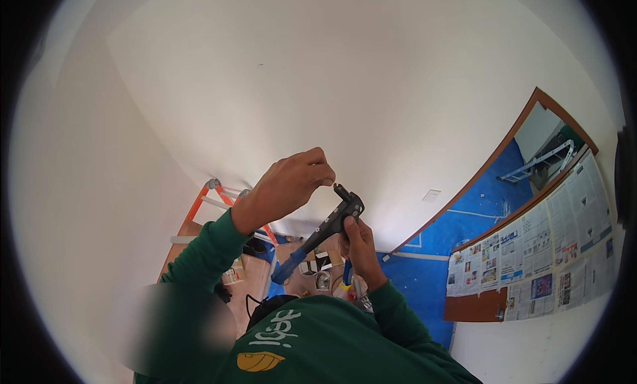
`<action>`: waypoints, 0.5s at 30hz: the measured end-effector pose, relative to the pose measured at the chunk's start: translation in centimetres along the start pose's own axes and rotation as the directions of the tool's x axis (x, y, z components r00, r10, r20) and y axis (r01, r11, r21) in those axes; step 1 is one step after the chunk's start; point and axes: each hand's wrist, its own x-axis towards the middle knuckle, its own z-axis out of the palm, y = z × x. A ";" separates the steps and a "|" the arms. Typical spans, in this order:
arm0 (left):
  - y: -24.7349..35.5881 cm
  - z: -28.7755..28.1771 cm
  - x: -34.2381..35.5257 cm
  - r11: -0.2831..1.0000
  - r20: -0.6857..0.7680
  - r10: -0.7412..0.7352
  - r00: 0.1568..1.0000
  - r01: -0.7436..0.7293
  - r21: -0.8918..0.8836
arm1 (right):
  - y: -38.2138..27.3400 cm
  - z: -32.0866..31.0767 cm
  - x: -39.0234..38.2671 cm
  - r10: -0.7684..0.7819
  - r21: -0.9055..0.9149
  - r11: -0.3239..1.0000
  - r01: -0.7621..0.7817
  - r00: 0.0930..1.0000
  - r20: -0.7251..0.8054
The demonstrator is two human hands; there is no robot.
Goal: The person measures and marks a metal strip, cuts it with shears, and then uses a drill to attach the strip to the ceiling. The person also uses a staple gun to secure the strip.
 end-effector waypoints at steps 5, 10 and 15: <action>-0.3 0.1 0.6 0.999 0.019 -0.024 1.000 0.023 0.024 | -0.1 -0.4 0.5 0.003 0.006 1.000 -0.003 1.000 0.016; -1.3 0.5 0.5 0.999 0.020 0.021 1.000 -0.020 -0.034 | 1.0 -0.8 1.1 -0.006 0.012 1.000 0.006 1.000 -0.004; -1.9 2.5 0.5 0.907 -0.033 -0.063 0.997 0.043 -0.419 | 2.6 -0.9 1.5 -0.072 -0.016 0.997 0.071 0.991 -0.112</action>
